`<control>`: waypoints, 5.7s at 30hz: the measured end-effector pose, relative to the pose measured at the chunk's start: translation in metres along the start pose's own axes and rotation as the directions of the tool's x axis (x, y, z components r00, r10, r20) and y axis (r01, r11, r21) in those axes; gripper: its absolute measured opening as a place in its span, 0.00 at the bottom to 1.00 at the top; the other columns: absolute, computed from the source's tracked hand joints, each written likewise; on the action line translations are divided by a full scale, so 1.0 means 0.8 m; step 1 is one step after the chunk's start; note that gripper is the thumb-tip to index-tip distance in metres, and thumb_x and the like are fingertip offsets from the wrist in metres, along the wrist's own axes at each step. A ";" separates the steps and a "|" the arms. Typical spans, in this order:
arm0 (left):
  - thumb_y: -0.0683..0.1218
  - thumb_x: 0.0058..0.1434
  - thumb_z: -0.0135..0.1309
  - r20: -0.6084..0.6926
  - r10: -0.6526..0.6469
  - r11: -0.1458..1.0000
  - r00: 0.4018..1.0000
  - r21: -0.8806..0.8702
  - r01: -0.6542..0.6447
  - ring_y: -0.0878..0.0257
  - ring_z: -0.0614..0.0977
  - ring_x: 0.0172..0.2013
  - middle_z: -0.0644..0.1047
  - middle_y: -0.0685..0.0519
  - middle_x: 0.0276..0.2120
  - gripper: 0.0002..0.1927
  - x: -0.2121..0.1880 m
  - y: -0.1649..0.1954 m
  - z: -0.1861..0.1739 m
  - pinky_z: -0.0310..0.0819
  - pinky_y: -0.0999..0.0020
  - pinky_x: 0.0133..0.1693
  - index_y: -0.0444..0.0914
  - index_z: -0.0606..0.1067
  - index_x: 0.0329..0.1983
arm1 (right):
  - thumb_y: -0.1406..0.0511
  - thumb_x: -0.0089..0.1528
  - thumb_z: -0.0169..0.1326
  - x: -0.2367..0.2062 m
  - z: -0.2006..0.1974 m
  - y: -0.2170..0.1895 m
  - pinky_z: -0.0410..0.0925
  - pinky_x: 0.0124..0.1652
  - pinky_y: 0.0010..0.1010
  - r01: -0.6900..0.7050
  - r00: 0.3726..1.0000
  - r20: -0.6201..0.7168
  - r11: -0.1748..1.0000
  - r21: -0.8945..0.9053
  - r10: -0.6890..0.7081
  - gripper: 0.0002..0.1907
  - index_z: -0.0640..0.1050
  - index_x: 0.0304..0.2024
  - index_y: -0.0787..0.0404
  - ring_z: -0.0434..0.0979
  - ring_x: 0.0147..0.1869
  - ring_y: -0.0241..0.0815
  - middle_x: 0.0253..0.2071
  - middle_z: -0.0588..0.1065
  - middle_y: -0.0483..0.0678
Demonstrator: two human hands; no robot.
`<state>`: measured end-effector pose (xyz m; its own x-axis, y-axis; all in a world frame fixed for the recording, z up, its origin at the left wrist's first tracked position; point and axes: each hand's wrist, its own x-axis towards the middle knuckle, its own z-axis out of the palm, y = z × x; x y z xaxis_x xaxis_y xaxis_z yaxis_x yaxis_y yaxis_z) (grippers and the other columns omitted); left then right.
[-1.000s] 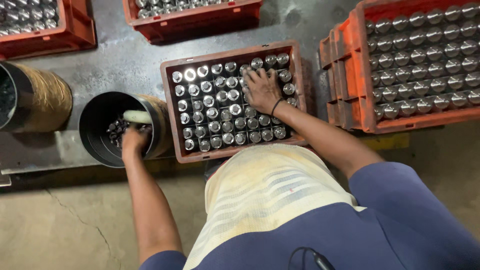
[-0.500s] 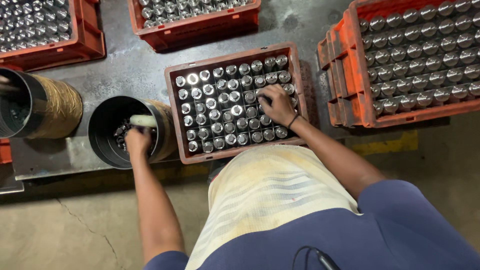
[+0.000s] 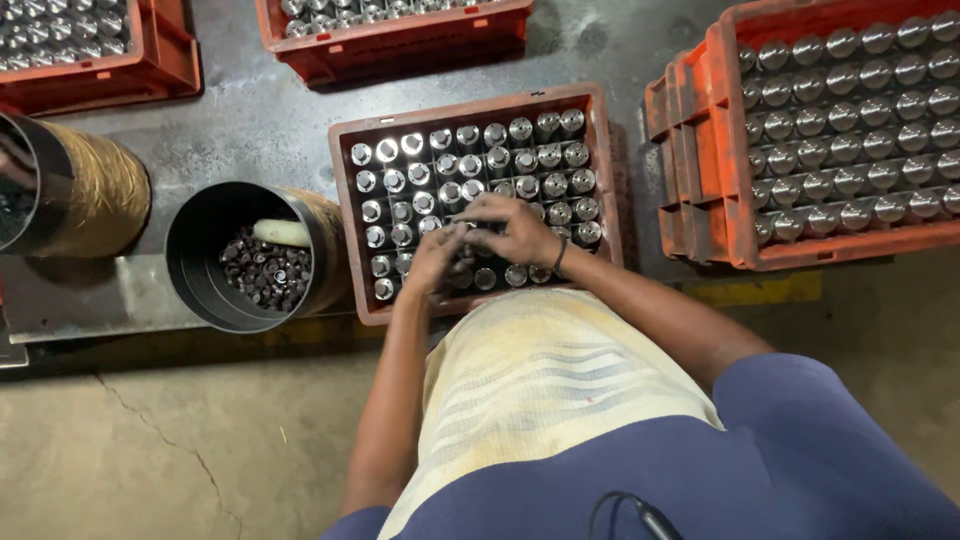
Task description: The person picks small dark metal parts one at a time from a bucket and presses each into a shiny metal cap seated in a divided tray, filling the tray cell by cell. They occasionally reach into a second bucket for parts and reposition the tray while continuing to seat the parts.
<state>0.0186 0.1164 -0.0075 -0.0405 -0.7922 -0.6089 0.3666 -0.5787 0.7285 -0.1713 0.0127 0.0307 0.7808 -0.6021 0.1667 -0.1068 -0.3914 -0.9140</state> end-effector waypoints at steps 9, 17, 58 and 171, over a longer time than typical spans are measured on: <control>0.59 0.71 0.49 -0.101 -0.083 0.996 0.991 -0.046 0.079 0.74 0.65 0.15 0.72 0.61 0.20 0.21 0.001 -0.011 0.036 0.51 0.78 0.16 0.39 0.76 0.32 | 0.59 0.60 0.68 -0.002 -0.039 0.067 0.75 0.46 0.39 -0.181 0.968 -0.195 0.978 -0.107 0.158 0.07 0.86 0.36 0.54 0.85 0.41 0.39 0.38 0.85 0.44; 0.56 0.72 0.51 -0.158 0.013 0.924 0.987 -0.375 -0.073 0.73 0.65 0.18 0.70 0.59 0.24 0.16 0.003 0.016 0.030 0.54 0.77 0.18 0.39 0.73 0.37 | 0.54 0.55 0.71 0.075 -0.104 0.097 0.74 0.36 0.41 -0.523 0.811 -0.496 0.762 -0.381 0.309 0.14 0.86 0.30 0.57 0.82 0.29 0.48 0.26 0.81 0.52; 0.49 0.56 0.66 0.107 0.620 0.334 0.777 0.860 -0.385 0.42 0.84 0.37 0.82 0.40 0.35 0.14 0.148 0.076 0.154 0.77 0.52 0.41 0.40 0.83 0.43 | 0.72 0.63 0.58 -0.067 -0.075 0.059 0.71 0.44 0.44 -0.272 0.932 -0.360 0.756 -0.596 0.052 0.05 0.80 0.41 0.65 0.79 0.42 0.56 0.38 0.78 0.56; 0.48 0.56 0.67 0.192 0.380 0.545 0.905 0.744 -0.386 0.57 0.85 0.31 0.84 0.48 0.35 0.10 0.079 0.001 0.165 0.79 0.59 0.37 0.39 0.83 0.37 | 0.62 0.63 0.67 -0.115 -0.136 0.045 0.68 0.33 0.33 -0.316 0.941 -0.312 0.661 -0.681 0.128 0.08 0.84 0.43 0.57 0.76 0.34 0.41 0.38 0.83 0.48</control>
<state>-0.1059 0.0400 -0.0042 -0.0758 -0.9738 -0.2144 -0.4763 -0.1535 0.8658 -0.3143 -0.0217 0.0228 0.5290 -0.8342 0.1555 -0.7362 -0.5423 -0.4048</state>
